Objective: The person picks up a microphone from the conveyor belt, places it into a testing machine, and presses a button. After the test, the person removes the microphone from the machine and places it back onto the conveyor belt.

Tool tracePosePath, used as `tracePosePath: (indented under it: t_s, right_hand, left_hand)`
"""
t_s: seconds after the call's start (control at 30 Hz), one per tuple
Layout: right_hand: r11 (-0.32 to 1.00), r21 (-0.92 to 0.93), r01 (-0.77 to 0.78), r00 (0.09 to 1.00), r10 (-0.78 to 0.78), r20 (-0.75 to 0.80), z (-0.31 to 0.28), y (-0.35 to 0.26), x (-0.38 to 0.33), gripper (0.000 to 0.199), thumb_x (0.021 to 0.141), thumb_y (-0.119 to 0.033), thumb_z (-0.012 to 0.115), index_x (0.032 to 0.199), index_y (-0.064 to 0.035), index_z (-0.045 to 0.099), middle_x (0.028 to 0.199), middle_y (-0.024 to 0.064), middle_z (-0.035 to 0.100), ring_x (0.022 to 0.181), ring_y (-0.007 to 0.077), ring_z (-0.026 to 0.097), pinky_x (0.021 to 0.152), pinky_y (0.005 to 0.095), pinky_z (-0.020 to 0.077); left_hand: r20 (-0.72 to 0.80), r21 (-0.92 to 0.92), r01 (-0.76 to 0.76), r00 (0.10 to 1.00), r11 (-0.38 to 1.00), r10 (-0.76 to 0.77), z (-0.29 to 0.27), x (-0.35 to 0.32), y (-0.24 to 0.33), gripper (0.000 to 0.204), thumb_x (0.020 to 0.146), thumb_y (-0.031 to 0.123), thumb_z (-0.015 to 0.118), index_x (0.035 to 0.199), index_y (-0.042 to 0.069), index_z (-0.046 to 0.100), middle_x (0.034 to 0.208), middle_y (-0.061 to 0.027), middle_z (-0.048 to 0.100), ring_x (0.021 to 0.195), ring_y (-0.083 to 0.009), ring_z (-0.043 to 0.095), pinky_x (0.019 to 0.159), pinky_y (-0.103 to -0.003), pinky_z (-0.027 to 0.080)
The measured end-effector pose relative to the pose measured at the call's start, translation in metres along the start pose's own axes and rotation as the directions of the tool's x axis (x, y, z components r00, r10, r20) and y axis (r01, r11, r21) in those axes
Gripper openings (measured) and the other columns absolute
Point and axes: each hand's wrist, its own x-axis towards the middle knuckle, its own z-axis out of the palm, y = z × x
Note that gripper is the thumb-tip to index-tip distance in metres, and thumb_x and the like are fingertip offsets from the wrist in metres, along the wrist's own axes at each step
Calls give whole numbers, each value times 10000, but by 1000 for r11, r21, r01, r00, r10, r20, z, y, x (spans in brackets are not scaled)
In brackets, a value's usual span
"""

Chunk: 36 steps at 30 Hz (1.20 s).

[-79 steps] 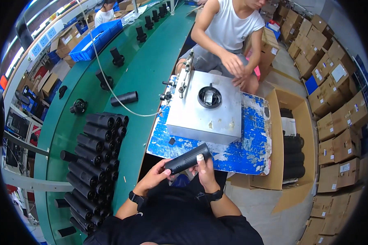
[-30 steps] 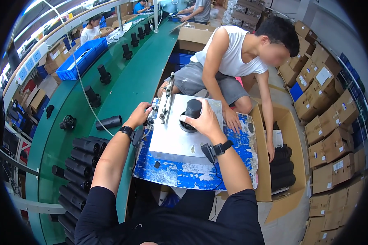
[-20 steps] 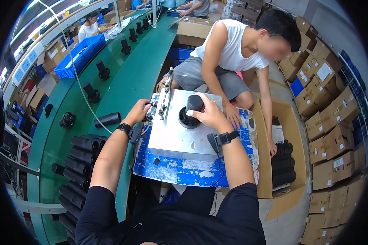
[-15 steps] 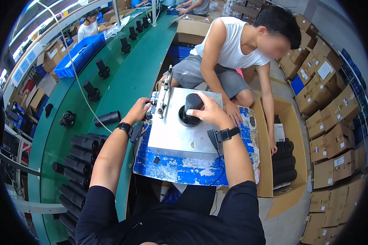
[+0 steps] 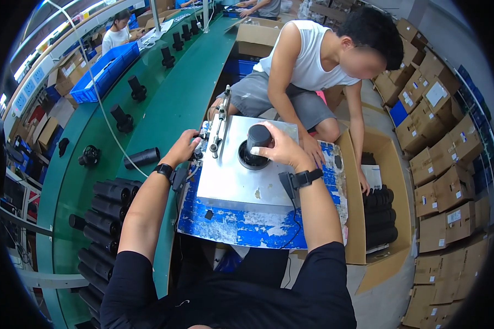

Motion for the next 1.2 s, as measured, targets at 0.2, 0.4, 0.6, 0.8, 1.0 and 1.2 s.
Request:
tracePosePath:
  t_s: [0.2,0.4,0.6,0.8,1.0,1.2]
  right_hand:
    - [977,-213,-23,976,-24,-214,23,-22,-7,623,851,-242,880,1350,-29,575,1136,80,697,1058,176,668,935,313,541]
    - [914,-404,-31,924,-129,-361,35,-9,-9,694,825,-355,905,1335,-18,577,1046,105,709,915,197,690,844,326,556]
    - [902,-432,-2,868,-212,-448,44,-6,-10,703,824,-419,894,1319,-28,583,1030,152,723,872,237,710,789,339,559]
    - [935,-355,-6,882,-163,-443,43,-16,-15,651,856,-399,866,1302,-25,574,1055,179,729,902,293,728,791,369,566]
    - [898,-438,49,832,-279,-480,46,-2,-13,597,896,-359,831,1308,-23,559,1070,184,723,907,309,727,804,375,567]
    - [840,-540,41,798,-353,-489,53,1,-9,593,912,-372,808,1316,-22,552,1067,189,721,910,313,726,814,374,564]
  left_hand:
    - [4,-16,16,1000,1000,-16,-4,-1,-1,453,1081,301,568,1383,-36,594,1447,-246,563,1380,-388,526,1188,-425,396]
    - [19,-9,24,1000,1000,-24,-2,4,2,458,1082,306,567,1386,-35,591,1436,-245,570,1371,-383,533,1186,-422,400]
    - [40,16,42,998,999,-42,-4,9,-1,432,1080,289,555,1356,-37,616,1397,-245,600,1355,-384,546,1176,-426,409]
    - [49,53,40,998,998,-43,-13,10,1,438,1078,304,553,1336,-43,628,1370,-254,620,1329,-406,559,1142,-439,434]
    - [42,49,74,996,996,-76,-18,5,12,433,1079,298,548,1327,-46,640,1365,-265,638,1298,-420,582,1129,-445,445]
    - [46,46,73,996,996,-75,-20,1,12,437,1078,294,549,1343,-43,632,1365,-266,641,1298,-425,584,1129,-446,446]
